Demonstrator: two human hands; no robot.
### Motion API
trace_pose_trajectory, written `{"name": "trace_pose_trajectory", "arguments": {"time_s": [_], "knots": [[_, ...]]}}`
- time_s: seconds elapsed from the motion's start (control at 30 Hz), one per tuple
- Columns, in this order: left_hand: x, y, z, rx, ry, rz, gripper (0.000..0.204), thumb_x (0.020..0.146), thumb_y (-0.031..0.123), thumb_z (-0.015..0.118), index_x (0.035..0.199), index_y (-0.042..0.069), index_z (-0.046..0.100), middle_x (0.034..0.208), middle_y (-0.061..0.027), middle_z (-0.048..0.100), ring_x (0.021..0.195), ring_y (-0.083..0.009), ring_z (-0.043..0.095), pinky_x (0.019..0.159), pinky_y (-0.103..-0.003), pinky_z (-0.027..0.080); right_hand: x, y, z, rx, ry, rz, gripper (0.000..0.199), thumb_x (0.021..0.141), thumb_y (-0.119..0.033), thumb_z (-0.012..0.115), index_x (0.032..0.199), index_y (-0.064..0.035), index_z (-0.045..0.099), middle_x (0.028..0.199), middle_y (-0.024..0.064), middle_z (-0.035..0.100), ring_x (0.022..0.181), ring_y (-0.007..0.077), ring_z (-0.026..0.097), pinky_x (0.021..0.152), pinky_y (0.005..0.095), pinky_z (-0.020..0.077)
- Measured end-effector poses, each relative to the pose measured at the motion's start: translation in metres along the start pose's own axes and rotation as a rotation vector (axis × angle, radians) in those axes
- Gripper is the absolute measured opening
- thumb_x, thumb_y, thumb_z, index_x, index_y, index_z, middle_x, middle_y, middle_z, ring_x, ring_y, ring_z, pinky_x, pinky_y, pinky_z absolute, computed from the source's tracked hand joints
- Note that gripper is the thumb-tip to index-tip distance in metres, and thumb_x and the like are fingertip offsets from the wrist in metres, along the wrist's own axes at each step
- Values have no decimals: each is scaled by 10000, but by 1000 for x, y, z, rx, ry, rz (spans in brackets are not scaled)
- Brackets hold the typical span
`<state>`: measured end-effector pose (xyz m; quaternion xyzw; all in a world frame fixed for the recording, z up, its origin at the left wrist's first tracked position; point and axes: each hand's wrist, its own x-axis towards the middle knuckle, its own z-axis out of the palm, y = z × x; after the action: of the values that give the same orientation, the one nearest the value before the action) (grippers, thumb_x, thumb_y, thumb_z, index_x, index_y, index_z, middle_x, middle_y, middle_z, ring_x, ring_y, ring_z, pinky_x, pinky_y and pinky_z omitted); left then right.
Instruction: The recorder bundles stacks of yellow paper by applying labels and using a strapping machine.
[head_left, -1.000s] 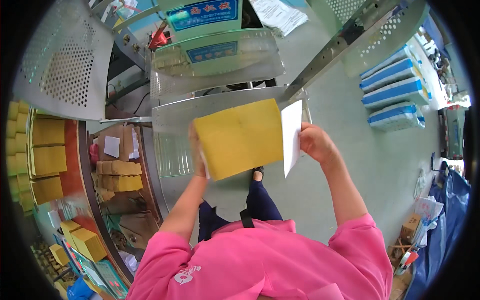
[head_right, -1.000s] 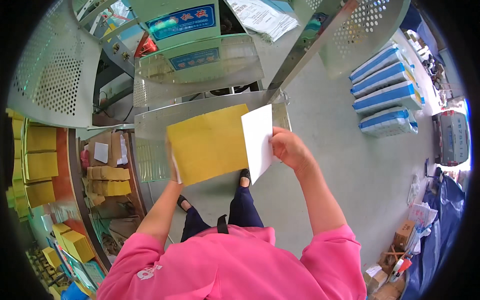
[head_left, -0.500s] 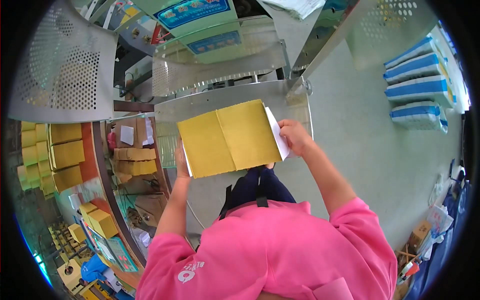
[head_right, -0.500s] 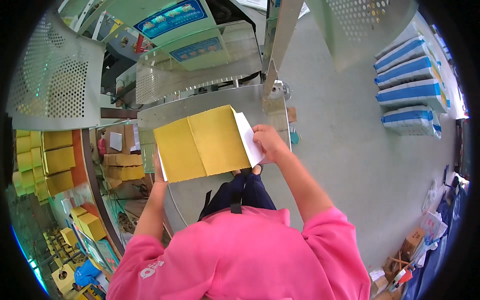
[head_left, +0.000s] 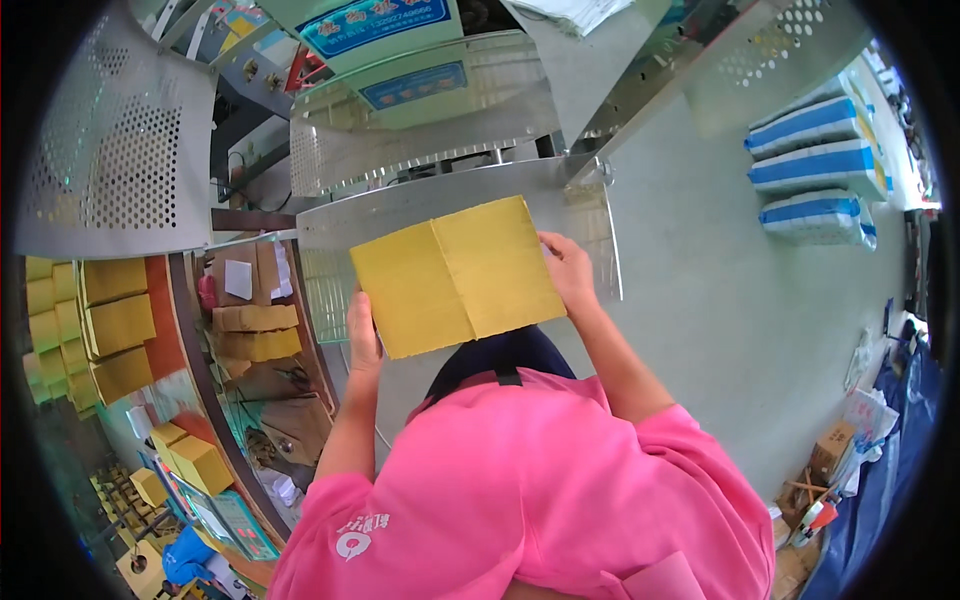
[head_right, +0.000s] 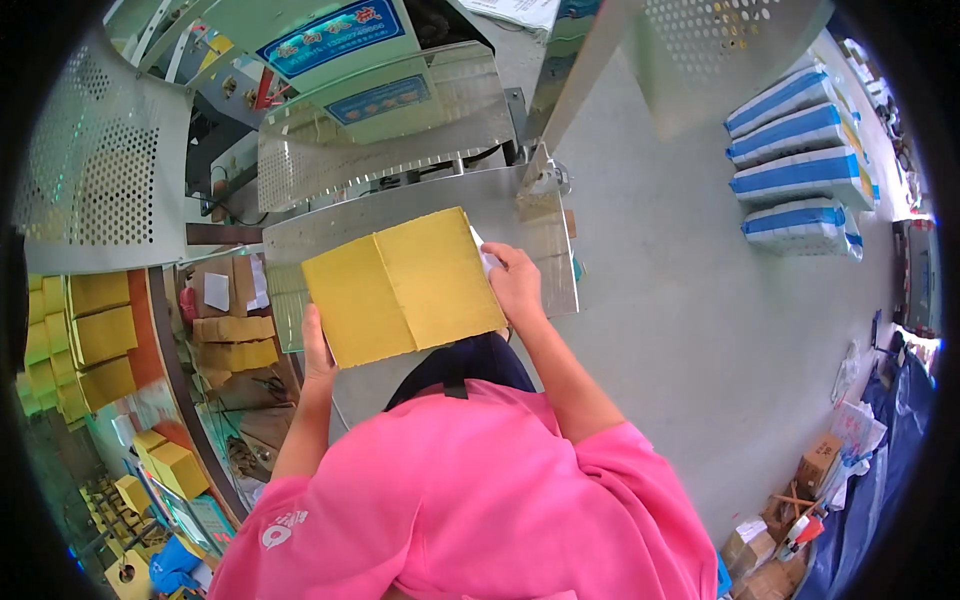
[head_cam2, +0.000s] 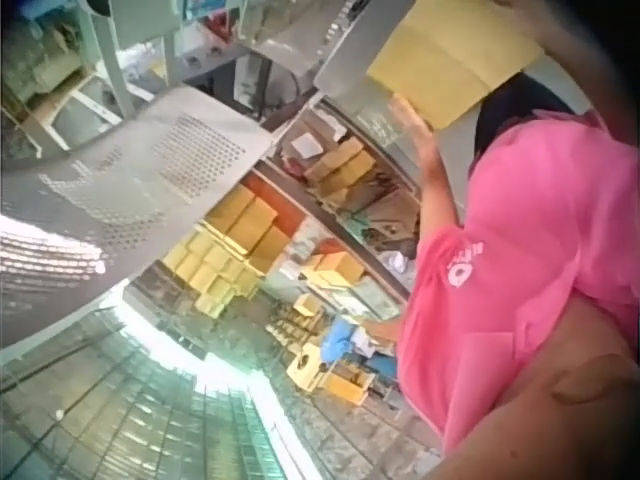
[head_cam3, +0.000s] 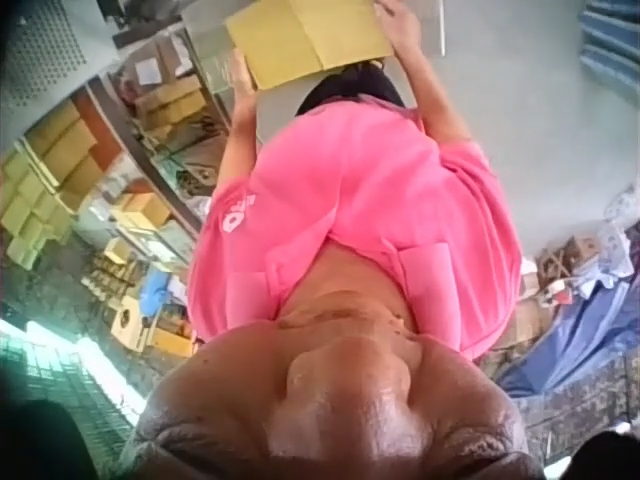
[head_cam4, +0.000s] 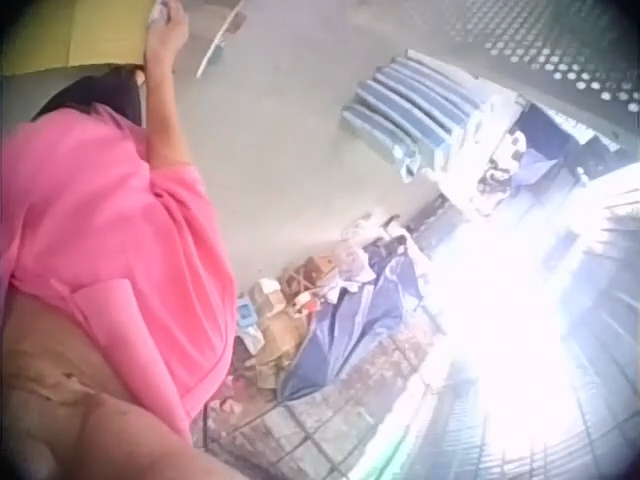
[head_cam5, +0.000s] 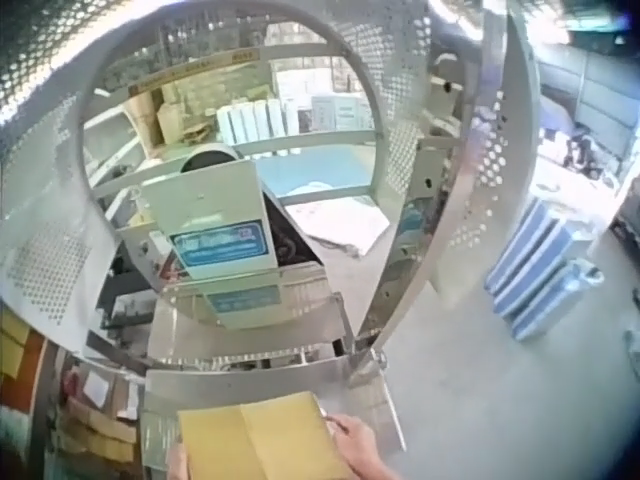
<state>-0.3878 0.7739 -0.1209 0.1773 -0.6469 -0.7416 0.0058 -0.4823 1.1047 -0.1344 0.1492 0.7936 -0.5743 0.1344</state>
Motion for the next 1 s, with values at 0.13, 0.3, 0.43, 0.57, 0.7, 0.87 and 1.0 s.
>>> {"name": "trace_pose_trajectory", "arguments": {"time_s": [0.13, 0.3, 0.43, 0.57, 0.7, 0.87, 1.0], "knots": [[2, -4, -4, 3, 2, 4, 511, 1018, 457, 378, 1228, 17, 529, 1086, -55, 598, 950, -150, 588, 805, -303, 489, -1, -10, -2, -16, -18, 78, 388, 770, -38, 490, 1088, -99, 704, 1044, 160, 666, 975, 289, 632, 879, 343, 477], [4, -12, -9, 19, -9, 0, 523, 1015, 465, 380, 1248, 18, 520, 1121, -58, 599, 983, -156, 589, 835, -303, 482, -3, -18, -3, -36, -37, 6, 376, 787, -73, 491, 1101, -96, 698, 1068, 156, 663, 995, 295, 627, 889, 344, 475], [7, -10, -10, 93, -26, 30, 521, 1014, 459, 382, 1272, 22, 502, 1151, -62, 590, 1021, -158, 579, 865, -306, 472, -3, -27, -6, -101, -45, -94, 368, 792, -82, 510, 1116, -88, 683, 1085, 159, 658, 1010, 311, 621, 896, 349, 474], [6, -3, -7, 68, -55, 1, 519, 1012, 450, 390, 1296, 25, 479, 1175, -64, 576, 1052, -160, 569, 891, -311, 466, -3, -28, -11, -139, -59, -138, 312, 865, -135, 527, 1128, -69, 680, 1062, 122, 671, 967, 251, 628, 852, 327, 481], [5, -4, -9, 45, -44, -25, 527, 1009, 454, 398, 1303, 23, 470, 1181, -66, 571, 1053, -162, 570, 887, -313, 471, -9, -44, -20, 247, -262, 35, 408, 972, -346, 478, 1203, -53, 643, 1042, 52, 651, 923, 137, 578, 781, 277, 467], [4, 3, -5, 47, -75, -30, 544, 1010, 415, 382, 1357, -1, 425, 1273, -97, 525, 1156, -189, 504, 969, -321, 398, -16, -46, -27, 259, -293, -54, 502, 985, -441, 443, 1278, -61, 590, 1040, 43, 647, 883, 116, 570, 741, 259, 463], [3, 6, -2, 33, -99, -79, 566, 1011, 381, 360, 1408, -23, 387, 1367, -123, 477, 1260, -216, 439, 1055, -328, 323, -21, -53, -29, 240, -306, -20, 489, 974, -426, 475, 1286, -66, 585, 1065, 38, 644, 905, 123, 571, 734, 259, 467]]}}
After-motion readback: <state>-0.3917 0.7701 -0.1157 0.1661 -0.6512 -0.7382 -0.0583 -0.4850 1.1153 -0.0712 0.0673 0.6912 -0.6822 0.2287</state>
